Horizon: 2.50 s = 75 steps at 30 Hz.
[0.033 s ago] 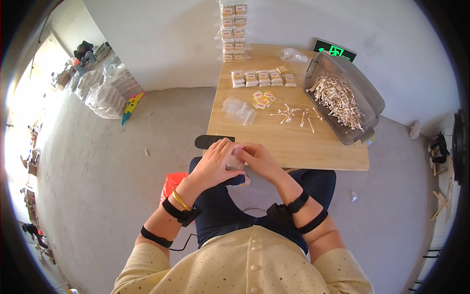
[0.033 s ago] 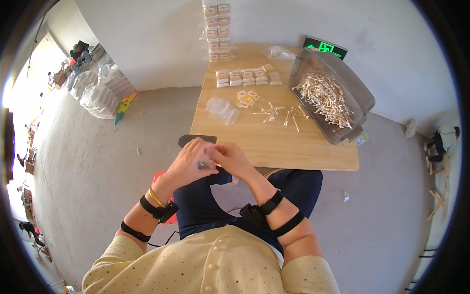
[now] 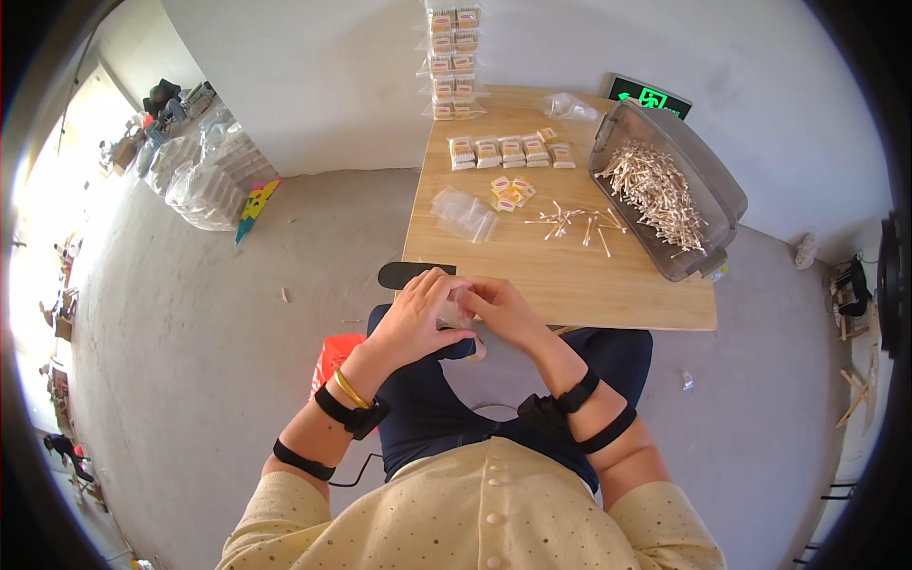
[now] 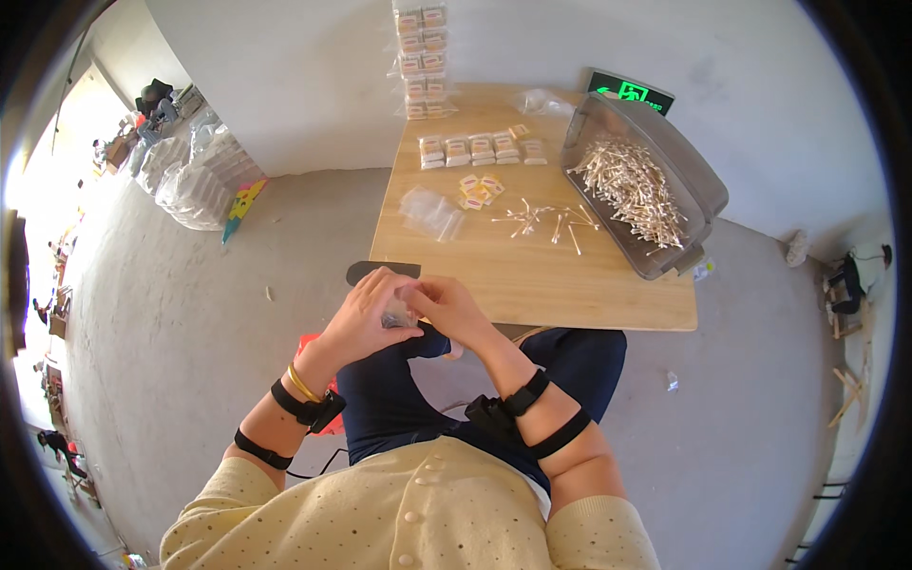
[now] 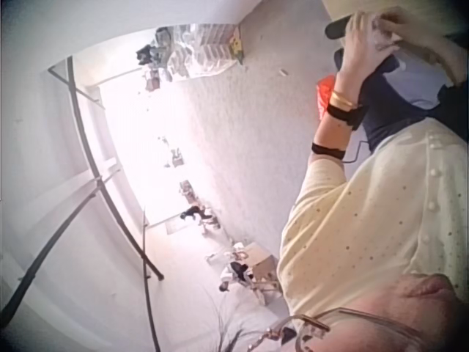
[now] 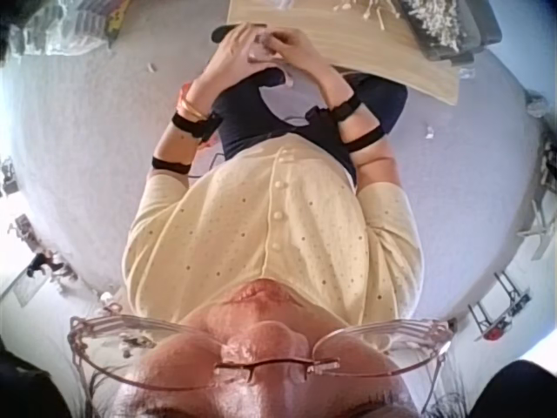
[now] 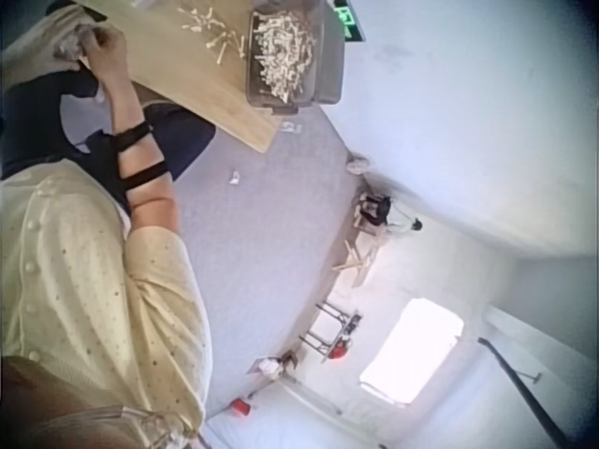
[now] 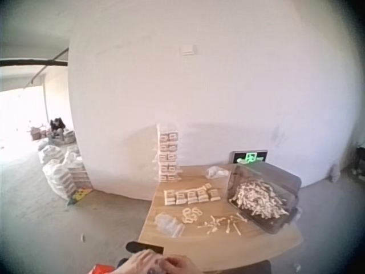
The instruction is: Counting and placing several wooden cotton swabs into small plastic bags.
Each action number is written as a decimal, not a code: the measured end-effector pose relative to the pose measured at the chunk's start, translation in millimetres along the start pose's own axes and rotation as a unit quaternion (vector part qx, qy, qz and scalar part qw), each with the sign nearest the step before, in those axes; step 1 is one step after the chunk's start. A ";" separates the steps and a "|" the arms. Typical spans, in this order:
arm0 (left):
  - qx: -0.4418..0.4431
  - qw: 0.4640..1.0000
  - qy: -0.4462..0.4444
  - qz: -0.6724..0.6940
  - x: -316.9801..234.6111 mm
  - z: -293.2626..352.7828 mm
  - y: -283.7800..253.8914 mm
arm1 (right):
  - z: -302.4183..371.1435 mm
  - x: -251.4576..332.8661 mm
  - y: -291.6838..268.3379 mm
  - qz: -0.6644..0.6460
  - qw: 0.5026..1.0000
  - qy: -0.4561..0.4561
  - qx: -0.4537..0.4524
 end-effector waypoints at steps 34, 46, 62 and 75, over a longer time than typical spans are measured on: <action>0.201 0.967 -0.124 -0.100 244.1 4.2 7.0 | 19.6 -102.9 -36.8 0.023 0.983 0.179 -0.026; 0.163 0.966 -0.006 -0.202 200.1 -35.2 36.3 | 17.4 -105.9 -27.1 0.000 0.987 0.160 -0.017; 0.015 0.994 -0.035 -0.102 119.1 -85.8 156.3 | 9.7 -95.6 -181.2 0.327 0.870 0.096 -0.357; 0.038 0.992 -0.049 -0.110 115.9 -87.7 150.9 | -52.2 -92.0 -215.0 0.542 0.775 0.113 -0.305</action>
Point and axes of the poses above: each hand's wrist, its own z-axis away from the middle knuckle, its own y-axis out of the palm, x = y × z, the point moved 2 cm from there along -z, towards the middle knuckle, and after that the axes turned 12 degrees about x, right-handed, at the moved point
